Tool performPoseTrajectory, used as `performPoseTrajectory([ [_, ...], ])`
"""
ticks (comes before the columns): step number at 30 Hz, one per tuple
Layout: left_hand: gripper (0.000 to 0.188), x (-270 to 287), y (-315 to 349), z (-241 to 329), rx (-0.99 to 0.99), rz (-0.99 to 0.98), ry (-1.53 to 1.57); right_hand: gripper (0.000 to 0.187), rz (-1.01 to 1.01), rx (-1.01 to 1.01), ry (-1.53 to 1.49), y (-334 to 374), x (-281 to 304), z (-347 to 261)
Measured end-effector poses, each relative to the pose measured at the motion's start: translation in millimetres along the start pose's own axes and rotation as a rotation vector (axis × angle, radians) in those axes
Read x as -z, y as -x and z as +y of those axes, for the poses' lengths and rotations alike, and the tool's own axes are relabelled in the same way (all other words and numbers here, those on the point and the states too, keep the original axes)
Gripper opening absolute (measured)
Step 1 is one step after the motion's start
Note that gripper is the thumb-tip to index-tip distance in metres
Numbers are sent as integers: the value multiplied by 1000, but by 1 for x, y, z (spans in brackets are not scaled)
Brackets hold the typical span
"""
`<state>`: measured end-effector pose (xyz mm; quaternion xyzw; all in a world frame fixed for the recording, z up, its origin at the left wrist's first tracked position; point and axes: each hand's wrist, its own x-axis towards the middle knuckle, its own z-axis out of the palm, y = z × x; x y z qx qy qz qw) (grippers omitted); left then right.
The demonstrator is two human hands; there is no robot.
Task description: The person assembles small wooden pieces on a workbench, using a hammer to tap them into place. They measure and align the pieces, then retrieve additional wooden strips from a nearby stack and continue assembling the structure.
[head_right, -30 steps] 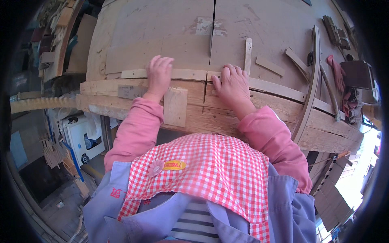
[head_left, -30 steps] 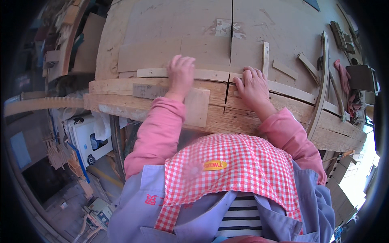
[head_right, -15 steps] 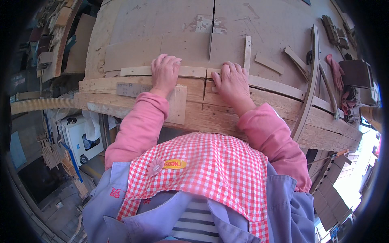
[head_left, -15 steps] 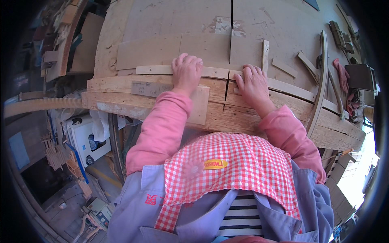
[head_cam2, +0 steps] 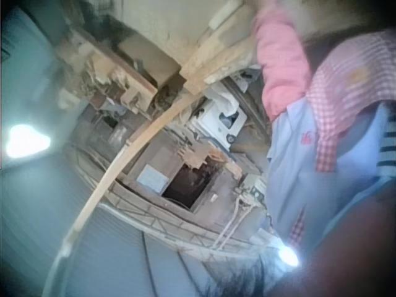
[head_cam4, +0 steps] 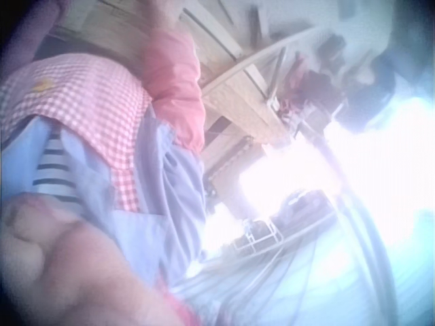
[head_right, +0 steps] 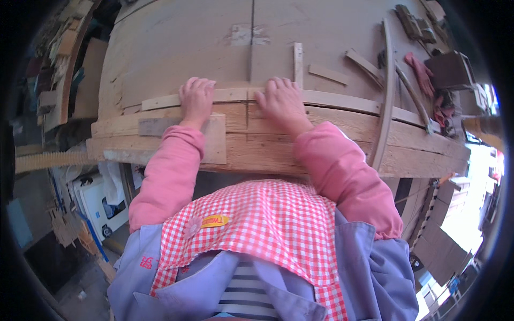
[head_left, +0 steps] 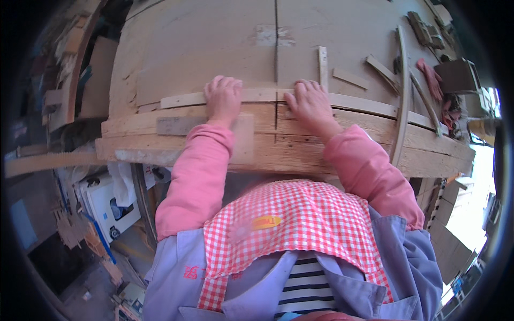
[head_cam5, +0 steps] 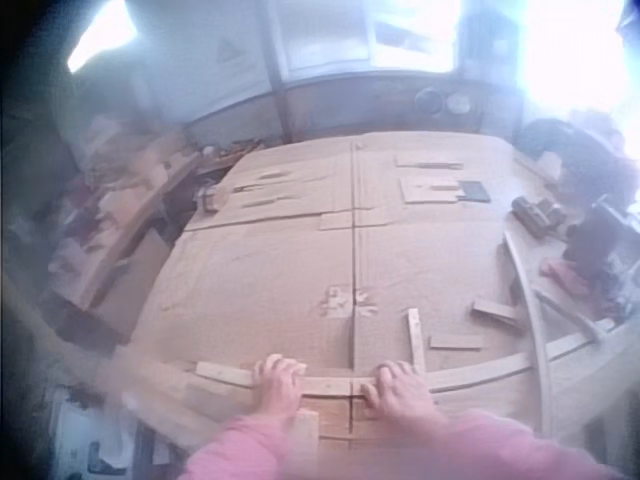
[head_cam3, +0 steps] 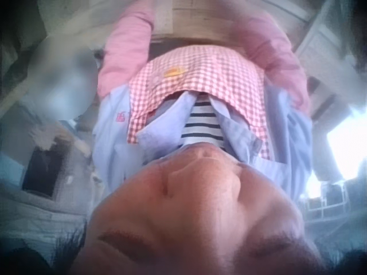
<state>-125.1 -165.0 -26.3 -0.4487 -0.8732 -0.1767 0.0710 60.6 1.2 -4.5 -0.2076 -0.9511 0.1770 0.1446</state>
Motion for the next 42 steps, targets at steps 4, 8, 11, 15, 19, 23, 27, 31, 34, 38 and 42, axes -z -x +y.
performPoseTrajectory([
  [4, 26, 1, -1, 0, 0, -9, 17, 33, -56, -37, -2, 0, 3, -1],
  [8, 27, 3, -1, -1, -5, -17, 21, 33, -43, -44, 29, 2, 7, -5],
  [11, 30, 2, -1, -1, -14, 4, 4, 33, -19, -37, 39, 4, 7, -5],
  [15, 32, 1, -1, -1, 15, -30, 6, 37, 3, -25, 55, 6, 4, -4],
  [19, 28, 2, 0, 1, 18, -13, 13, 36, -10, -37, 50, 5, 2, -5],
  [23, 28, 3, 0, 2, 15, -15, 12, 36, -47, -55, 41, 5, 5, -7],
  [27, 27, 2, 1, 3, -9, 20, 49, 30, -150, -30, 44, -5, 7, 4],
  [31, 25, 4, -2, 1, -14, -5, 63, 24, -332, -63, 9, -33, 4, 25],
  [34, 24, 6, -12, -3, 21, -122, 100, 27, -442, -17, -8, -55, 3, 35],
  [38, 21, 11, -47, -19, 25, -457, 95, 46, -595, -7, -121, -72, 24, 47],
  [42, 19, 13, -70, -23, 63, -760, 143, 57, -551, -158, -75, -75, 69, 93],
])
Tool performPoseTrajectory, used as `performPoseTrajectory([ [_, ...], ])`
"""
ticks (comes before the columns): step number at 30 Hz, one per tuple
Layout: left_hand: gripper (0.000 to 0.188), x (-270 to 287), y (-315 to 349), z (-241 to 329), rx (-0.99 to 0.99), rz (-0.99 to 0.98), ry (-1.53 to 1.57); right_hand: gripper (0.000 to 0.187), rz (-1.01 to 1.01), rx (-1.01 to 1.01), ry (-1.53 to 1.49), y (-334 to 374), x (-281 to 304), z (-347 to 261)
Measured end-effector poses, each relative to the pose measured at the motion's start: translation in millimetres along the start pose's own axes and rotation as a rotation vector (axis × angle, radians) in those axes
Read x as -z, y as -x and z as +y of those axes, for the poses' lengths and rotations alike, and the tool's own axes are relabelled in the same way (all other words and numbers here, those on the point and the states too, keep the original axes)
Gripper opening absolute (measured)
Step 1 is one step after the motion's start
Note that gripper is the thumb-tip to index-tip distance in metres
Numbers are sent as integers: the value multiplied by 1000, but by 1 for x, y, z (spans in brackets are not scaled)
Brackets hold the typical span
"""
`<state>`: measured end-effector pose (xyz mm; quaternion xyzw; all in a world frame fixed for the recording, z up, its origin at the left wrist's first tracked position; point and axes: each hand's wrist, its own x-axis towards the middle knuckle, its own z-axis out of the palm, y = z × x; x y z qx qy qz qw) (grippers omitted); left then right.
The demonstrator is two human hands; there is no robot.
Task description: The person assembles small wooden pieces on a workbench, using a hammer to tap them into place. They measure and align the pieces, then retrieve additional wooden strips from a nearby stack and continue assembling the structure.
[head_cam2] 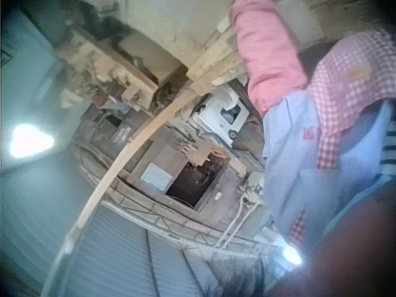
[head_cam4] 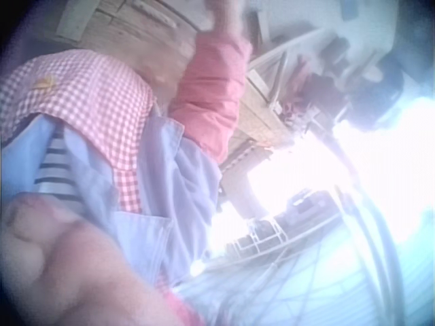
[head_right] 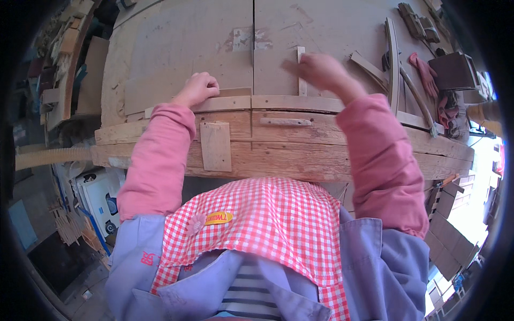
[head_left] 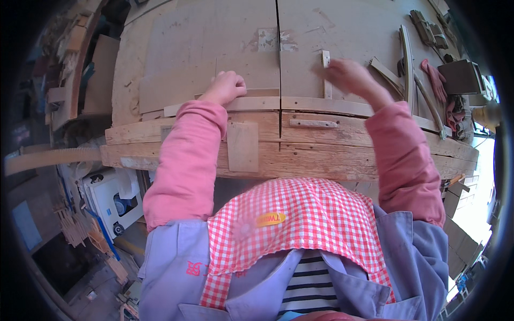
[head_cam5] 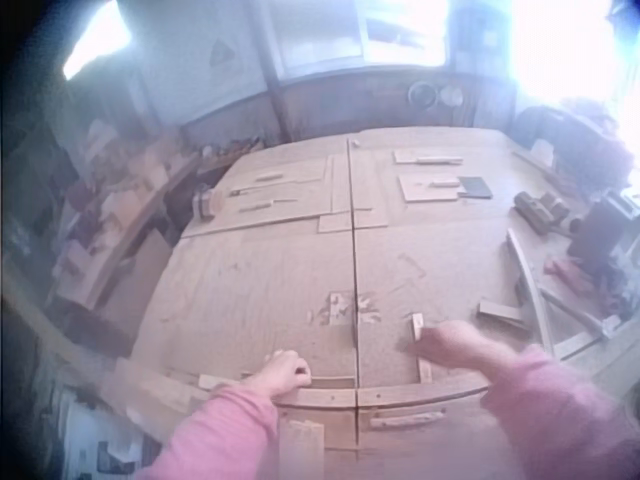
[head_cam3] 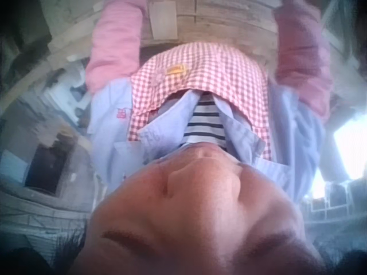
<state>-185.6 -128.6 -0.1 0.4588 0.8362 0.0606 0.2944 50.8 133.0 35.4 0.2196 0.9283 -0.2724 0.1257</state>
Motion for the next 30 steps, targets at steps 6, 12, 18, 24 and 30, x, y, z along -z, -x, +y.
performPoseTrajectory([
  [6, 18, -16, -20, 48, -265, 19, 65, 28, 26, -254, 400, 28, 37, 75],
  [12, 21, -30, -20, 47, -181, 341, 66, 24, 113, 325, 177, 4, -44, -3],
  [18, 27, -22, 29, -16, 113, 380, 61, 27, 151, 408, 195, 16, -78, -43],
  [24, 24, -39, 32, -3, 70, 419, 30, 30, 97, 221, 243, 31, -63, -37],
  [30, 23, -46, 39, 2, 42, 566, 95, 35, 320, 239, 224, 43, -81, -35],
])
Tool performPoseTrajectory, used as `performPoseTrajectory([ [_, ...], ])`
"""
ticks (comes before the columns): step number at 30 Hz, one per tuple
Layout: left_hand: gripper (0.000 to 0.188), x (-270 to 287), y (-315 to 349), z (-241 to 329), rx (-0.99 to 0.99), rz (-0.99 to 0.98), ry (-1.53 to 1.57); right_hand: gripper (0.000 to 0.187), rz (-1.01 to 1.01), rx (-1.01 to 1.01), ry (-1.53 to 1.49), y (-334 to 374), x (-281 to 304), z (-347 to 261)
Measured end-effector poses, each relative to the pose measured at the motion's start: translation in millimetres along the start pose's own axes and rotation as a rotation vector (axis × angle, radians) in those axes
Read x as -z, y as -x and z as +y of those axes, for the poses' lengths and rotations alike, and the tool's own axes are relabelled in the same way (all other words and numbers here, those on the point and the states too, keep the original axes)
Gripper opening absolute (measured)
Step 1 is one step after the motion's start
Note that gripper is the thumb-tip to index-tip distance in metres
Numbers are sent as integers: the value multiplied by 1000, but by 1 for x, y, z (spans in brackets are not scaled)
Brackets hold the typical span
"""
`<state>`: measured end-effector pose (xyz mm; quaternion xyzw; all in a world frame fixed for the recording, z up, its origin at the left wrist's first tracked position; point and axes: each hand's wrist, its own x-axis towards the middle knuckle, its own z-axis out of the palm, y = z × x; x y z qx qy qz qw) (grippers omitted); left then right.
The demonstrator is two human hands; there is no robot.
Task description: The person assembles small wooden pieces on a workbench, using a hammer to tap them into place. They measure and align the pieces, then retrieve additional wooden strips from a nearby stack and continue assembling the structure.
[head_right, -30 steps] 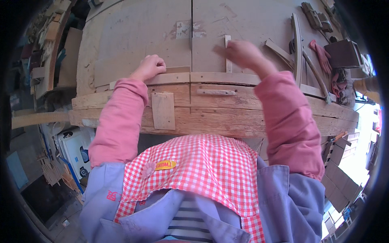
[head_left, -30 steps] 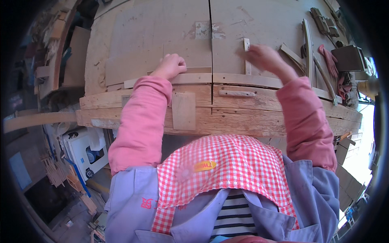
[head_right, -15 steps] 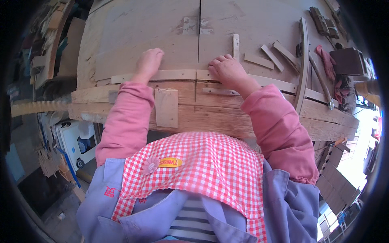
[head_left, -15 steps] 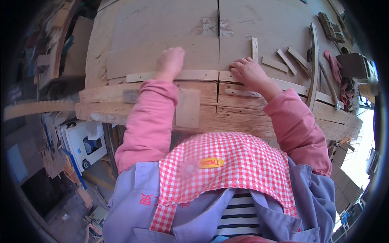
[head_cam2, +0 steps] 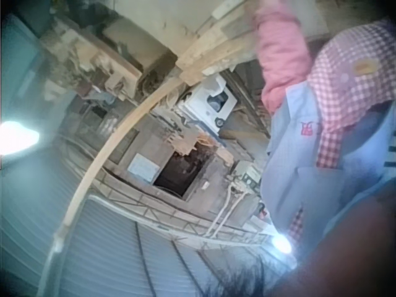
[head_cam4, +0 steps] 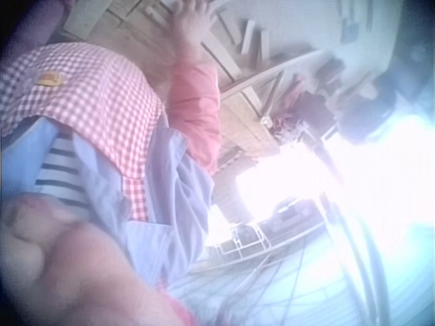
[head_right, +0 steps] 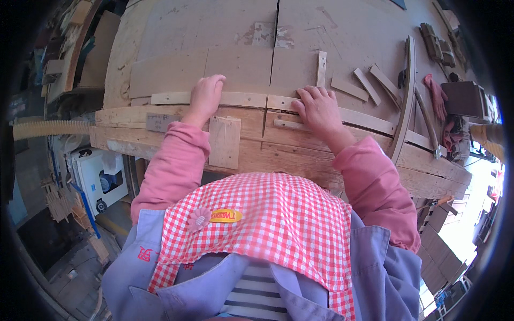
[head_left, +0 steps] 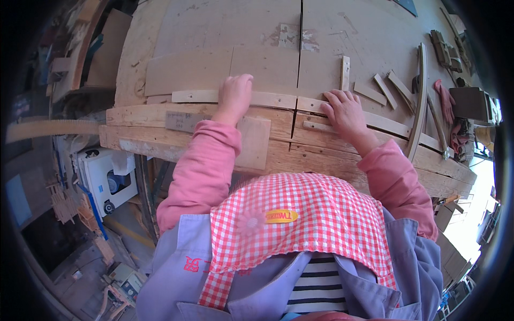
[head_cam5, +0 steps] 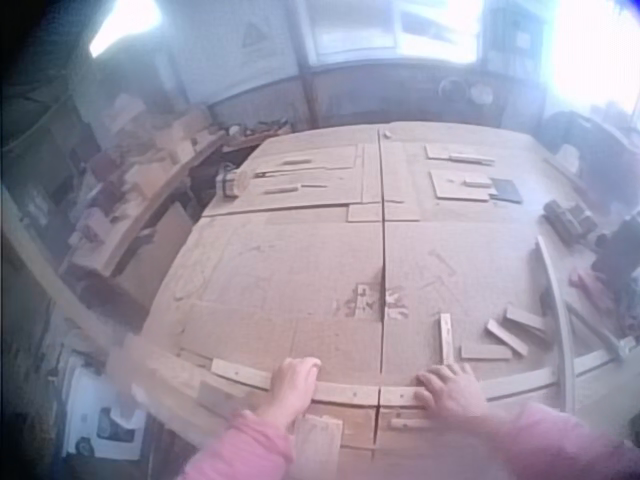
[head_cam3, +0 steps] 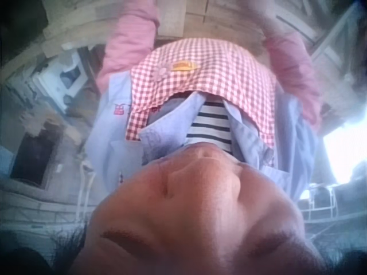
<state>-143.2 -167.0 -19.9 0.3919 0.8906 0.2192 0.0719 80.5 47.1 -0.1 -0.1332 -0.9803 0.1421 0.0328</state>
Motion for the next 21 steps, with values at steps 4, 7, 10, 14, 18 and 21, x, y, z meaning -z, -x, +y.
performPoseTrajectory([
  [4, 22, -4, 8, 7, 22, 70, -35, 38, 44, -63, -9, 2, -2, -8],
  [7, 22, -6, 15, 14, 27, 71, -109, 37, 23, -86, -23, 2, 3, -12],
  [10, 21, -7, 18, 19, 19, 119, -111, 36, 19, -110, -47, 2, 6, -15],
  [14, 20, -10, 20, 23, 2, 187, -130, 35, 58, -109, -36, 3, 6, -16],
  [18, 20, -10, 20, 24, -2, 225, -133, 34, 74, -119, -42, 5, 6, -18],
  [21, 23, -10, 20, 24, 1, 217, -160, 34, 72, -124, -49, 6, 6, -18],
])
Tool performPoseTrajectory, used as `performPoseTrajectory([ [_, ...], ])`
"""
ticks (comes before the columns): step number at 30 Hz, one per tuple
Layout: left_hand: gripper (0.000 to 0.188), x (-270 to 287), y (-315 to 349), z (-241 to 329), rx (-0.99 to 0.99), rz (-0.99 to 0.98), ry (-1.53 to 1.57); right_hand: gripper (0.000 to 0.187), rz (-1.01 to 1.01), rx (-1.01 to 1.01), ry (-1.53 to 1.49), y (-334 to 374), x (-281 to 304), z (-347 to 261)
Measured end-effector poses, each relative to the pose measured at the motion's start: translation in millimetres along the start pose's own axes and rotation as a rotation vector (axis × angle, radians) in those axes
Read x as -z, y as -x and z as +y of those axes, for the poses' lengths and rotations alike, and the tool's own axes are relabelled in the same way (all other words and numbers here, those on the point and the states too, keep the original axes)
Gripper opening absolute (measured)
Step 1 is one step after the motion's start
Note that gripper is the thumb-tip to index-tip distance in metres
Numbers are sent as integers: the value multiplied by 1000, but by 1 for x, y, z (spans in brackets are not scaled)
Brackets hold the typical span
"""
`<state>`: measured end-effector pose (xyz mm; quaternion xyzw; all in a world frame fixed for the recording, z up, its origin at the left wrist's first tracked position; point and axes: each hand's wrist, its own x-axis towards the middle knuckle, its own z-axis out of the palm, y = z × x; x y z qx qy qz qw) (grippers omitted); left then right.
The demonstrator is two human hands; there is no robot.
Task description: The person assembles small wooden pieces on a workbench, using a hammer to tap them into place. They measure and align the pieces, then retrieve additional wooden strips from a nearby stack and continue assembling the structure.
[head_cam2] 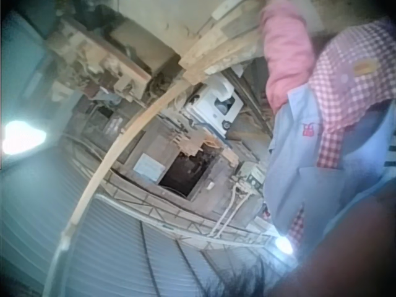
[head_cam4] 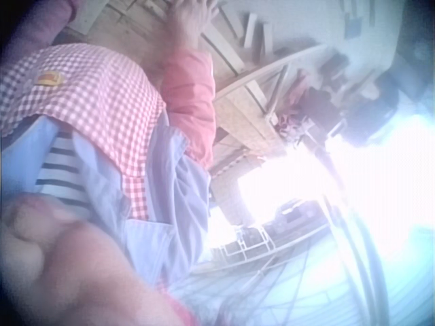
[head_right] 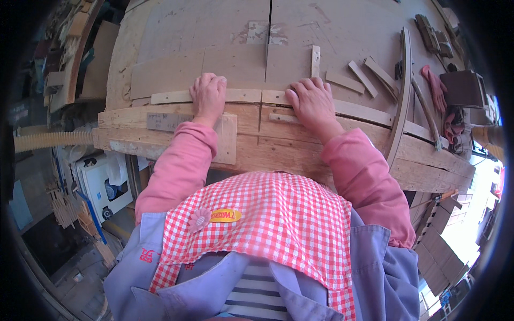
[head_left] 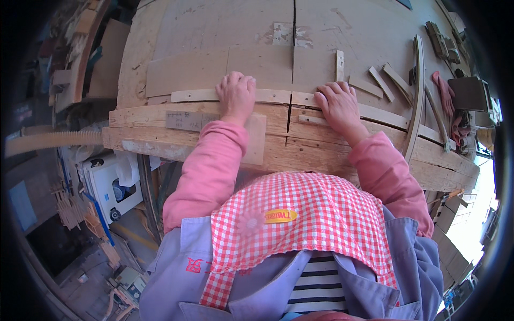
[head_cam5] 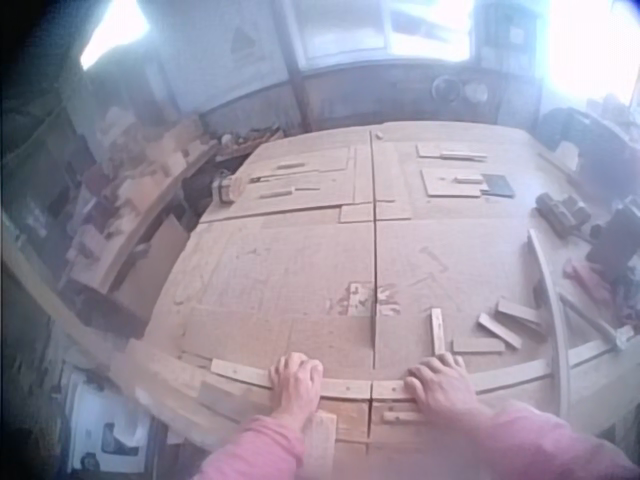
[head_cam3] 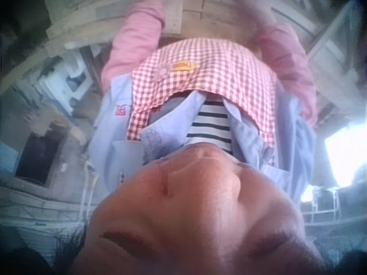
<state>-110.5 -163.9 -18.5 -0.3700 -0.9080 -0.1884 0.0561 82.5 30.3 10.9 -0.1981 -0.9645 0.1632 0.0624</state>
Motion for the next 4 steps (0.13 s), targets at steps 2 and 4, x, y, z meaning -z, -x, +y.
performPoseTrajectory([
  [2, 23, 0, 0, 0, 2, 3, -12, 34, -1, 0, -3, 1, 0, 0],
  [4, 23, 0, -1, 0, 3, -3, -18, 34, 3, 4, -5, 1, -1, 0],
])
